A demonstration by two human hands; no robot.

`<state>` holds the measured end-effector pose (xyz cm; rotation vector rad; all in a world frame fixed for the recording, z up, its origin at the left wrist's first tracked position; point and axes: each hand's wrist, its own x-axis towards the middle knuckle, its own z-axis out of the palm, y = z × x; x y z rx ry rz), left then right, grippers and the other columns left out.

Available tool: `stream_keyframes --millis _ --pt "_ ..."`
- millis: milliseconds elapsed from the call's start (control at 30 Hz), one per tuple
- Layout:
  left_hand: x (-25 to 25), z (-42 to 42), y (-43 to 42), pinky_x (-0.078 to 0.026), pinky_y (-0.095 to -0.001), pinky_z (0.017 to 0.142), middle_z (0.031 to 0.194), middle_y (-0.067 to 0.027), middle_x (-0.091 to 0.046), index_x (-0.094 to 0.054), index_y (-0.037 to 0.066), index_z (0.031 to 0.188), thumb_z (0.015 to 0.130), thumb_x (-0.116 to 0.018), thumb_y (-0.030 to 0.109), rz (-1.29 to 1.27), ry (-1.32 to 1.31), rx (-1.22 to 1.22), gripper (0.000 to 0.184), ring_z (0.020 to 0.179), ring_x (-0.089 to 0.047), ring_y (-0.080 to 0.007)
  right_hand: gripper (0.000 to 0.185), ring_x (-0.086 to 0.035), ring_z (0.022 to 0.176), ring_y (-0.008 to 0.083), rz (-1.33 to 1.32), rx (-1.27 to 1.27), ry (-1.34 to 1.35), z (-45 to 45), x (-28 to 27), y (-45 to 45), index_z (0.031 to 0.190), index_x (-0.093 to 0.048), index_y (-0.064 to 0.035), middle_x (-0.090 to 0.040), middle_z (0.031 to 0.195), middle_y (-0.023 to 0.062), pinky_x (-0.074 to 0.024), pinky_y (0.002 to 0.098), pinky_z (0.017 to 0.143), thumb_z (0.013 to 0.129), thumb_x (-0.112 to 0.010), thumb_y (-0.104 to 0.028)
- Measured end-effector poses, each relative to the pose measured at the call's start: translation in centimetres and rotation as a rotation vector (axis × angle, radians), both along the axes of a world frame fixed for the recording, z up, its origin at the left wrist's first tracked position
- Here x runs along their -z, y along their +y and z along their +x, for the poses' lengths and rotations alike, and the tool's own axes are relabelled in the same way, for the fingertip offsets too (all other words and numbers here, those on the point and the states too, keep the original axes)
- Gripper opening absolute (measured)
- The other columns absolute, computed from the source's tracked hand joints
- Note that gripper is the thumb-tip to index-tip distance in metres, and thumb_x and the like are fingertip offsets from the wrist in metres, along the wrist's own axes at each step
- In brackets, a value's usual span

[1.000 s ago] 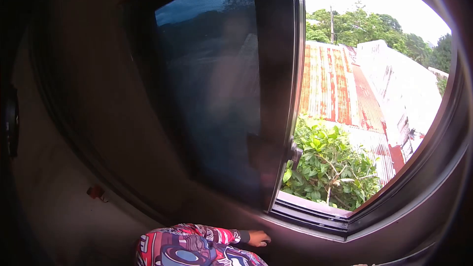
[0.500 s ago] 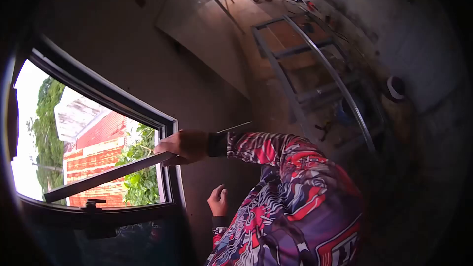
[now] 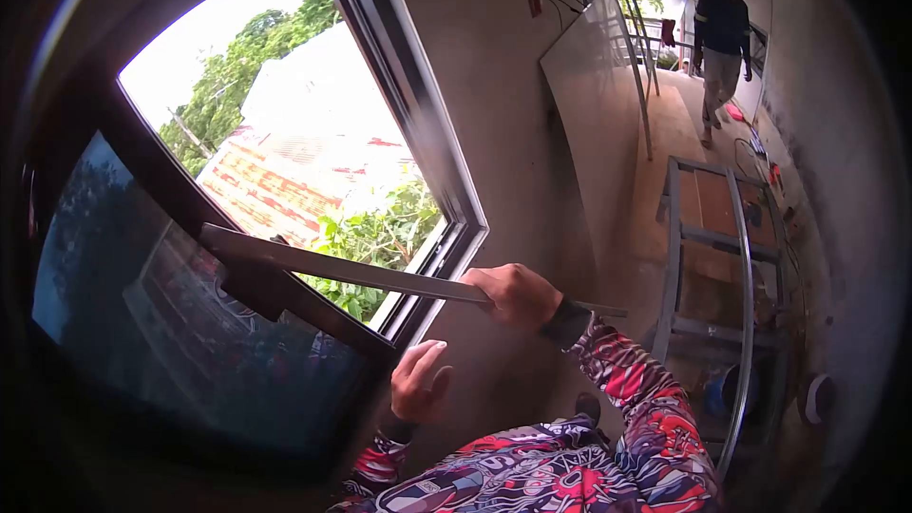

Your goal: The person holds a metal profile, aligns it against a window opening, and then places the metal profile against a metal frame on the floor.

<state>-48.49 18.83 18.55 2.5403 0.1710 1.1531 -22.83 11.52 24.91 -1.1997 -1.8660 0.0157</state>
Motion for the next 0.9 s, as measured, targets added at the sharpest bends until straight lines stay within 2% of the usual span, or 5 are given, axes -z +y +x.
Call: stream_keyframes --millis 133,267,433,600,900 --pt "-13.7 -6.3 0.5 -0.049 -0.0490 0.091 0.122 -0.0182 -0.057 -0.049 0.009 0.134 0.091 -0.067 0.016 0.588 -0.159 -0.298 0.047 0.109 -0.058 -0.0362 0.011 -0.067 0.073 0.0333 0.161 -0.026 -0.215 -1.2 -7.2 3.6 0.092 -0.056 -0.0048 -0.062 0.075 0.0119 -0.0548 0.0423 0.065 0.082 -0.059 -0.001" --pt "-25.3 -10.3 -1.5 -0.044 -0.0487 0.098 0.133 -0.0181 -0.056 -0.047 0.009 0.142 0.093 -0.067 0.024 1.170 0.038 -0.964 0.055 0.120 -0.055 -0.0363 0.008 -0.066 0.062 0.0260 0.416 -0.078 -0.528 -4.4 -17.3 6.8 0.087 -0.052 -0.0045 -0.058 0.068 0.0079 -0.0547 0.0382 0.054 0.087 -0.060 -0.007" --pt "-33.1 -13.7 -4.4 -0.045 -0.0419 0.100 0.128 -0.0143 -0.062 -0.056 0.009 0.136 0.096 -0.064 0.022 1.213 0.264 -1.461 0.043 0.117 -0.060 -0.0292 0.014 -0.070 0.073 0.0288 0.695 0.024 -0.708 -9.2 -28.3 9.9 0.099 -0.062 -0.0157 -0.066 0.075 0.0074 -0.0553 0.0403 0.061 0.094 -0.051 -0.023" --pt "-39.1 -22.9 -1.8 -0.048 -0.0395 0.099 0.123 -0.0139 -0.065 -0.061 0.007 0.131 0.098 -0.059 0.014 1.403 0.204 -1.494 0.033 0.115 -0.062 -0.0299 0.022 -0.071 0.081 0.0294 1.285 0.049 -0.548 -14.3 -36.7 15.9 0.112 -0.065 -0.0275 -0.069 0.082 0.0054 -0.0578 0.0435 0.068 0.095 -0.051 -0.029" --pt "-46.3 -29.5 1.0 -0.050 -0.0386 0.094 0.119 -0.0129 -0.066 -0.065 0.010 0.124 0.090 -0.065 0.008 1.522 0.117 -1.490 0.033 0.110 -0.063 -0.0296 0.032 -0.064 0.114 0.0243 1.346 0.052 -0.492 -19.3 -43.7 19.3 0.125 -0.062 -0.0323 -0.063 0.127 -0.0006 -0.0579 0.0436 0.083 0.095 -0.051 -0.027"
